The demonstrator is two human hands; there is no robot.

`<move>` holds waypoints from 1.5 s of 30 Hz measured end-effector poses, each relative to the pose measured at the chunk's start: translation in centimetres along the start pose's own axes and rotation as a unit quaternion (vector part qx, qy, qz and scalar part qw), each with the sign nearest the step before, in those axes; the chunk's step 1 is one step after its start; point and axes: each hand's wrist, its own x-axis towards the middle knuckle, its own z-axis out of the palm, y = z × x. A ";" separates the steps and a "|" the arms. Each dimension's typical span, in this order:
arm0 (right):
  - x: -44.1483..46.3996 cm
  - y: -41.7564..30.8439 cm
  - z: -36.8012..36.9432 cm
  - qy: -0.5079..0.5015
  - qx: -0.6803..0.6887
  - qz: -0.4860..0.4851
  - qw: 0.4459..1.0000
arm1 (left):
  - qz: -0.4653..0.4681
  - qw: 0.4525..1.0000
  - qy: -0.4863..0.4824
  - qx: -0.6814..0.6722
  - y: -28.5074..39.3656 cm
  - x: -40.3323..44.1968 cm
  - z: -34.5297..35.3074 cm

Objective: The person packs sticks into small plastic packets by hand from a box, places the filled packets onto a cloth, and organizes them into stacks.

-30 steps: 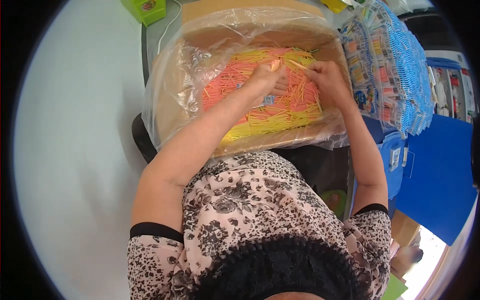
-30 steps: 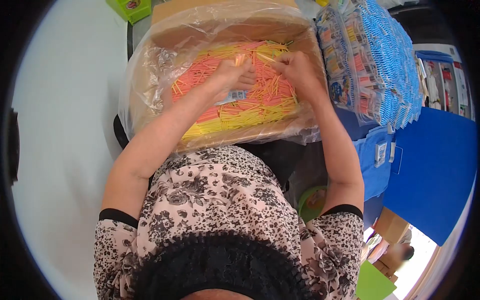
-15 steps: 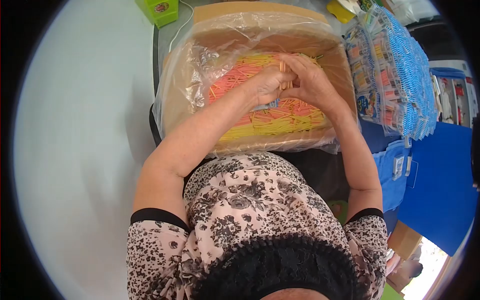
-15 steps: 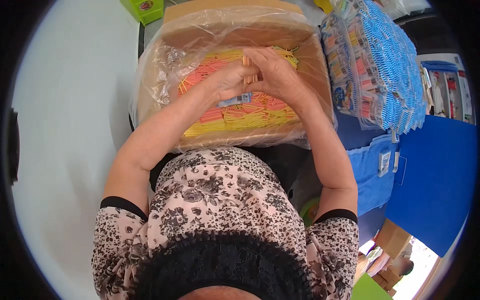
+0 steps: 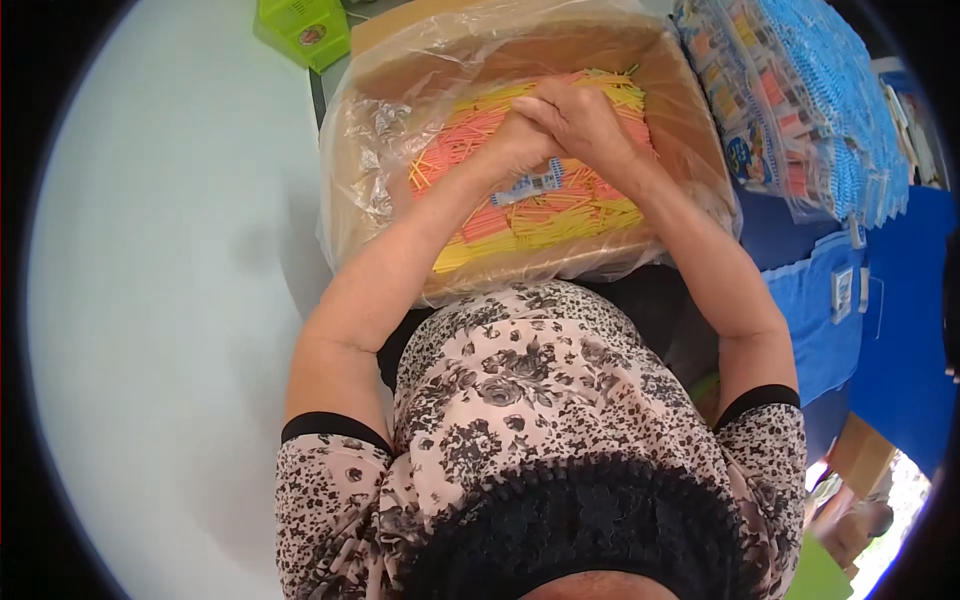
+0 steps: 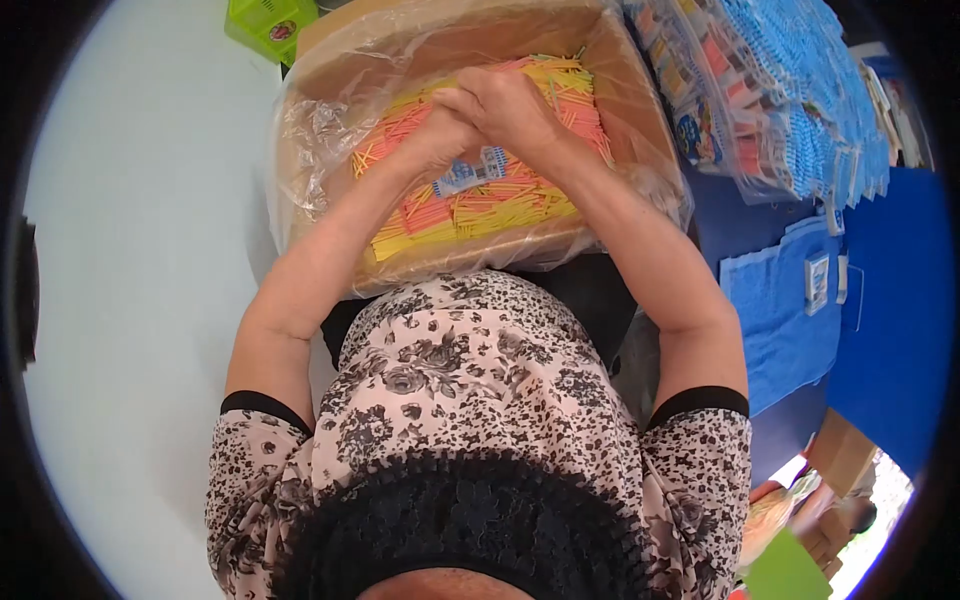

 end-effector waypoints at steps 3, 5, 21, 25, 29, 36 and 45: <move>0.5 1.2 -1.0 0.031 0.047 0.046 0.997 | 0.048 0.999 -0.013 0.000 0.2 -0.3 -1.3; 0.5 2.3 -2.9 0.052 0.049 0.117 0.991 | 0.098 0.905 0.061 0.409 -1.6 0.5 -3.1; -4.8 -1.3 -7.2 -0.024 0.013 0.156 0.987 | 0.046 0.819 0.123 0.559 -4.1 0.1 -4.5; -4.6 -1.6 -8.1 -0.056 0.016 0.185 0.981 | 0.066 0.971 0.094 0.210 -3.2 1.0 -4.0; -4.4 -0.2 -9.6 -0.028 0.095 0.193 0.976 | 0.100 0.994 0.046 0.024 -1.8 0.4 -3.2; -3.2 -1.4 -10.4 0.031 0.287 0.244 0.926 | 0.116 0.992 0.024 -0.049 -0.1 -0.3 -2.3; -1.1 -3.5 -10.0 0.042 0.110 0.212 0.970 | 0.137 0.987 -0.037 -0.070 0.3 0.3 -1.7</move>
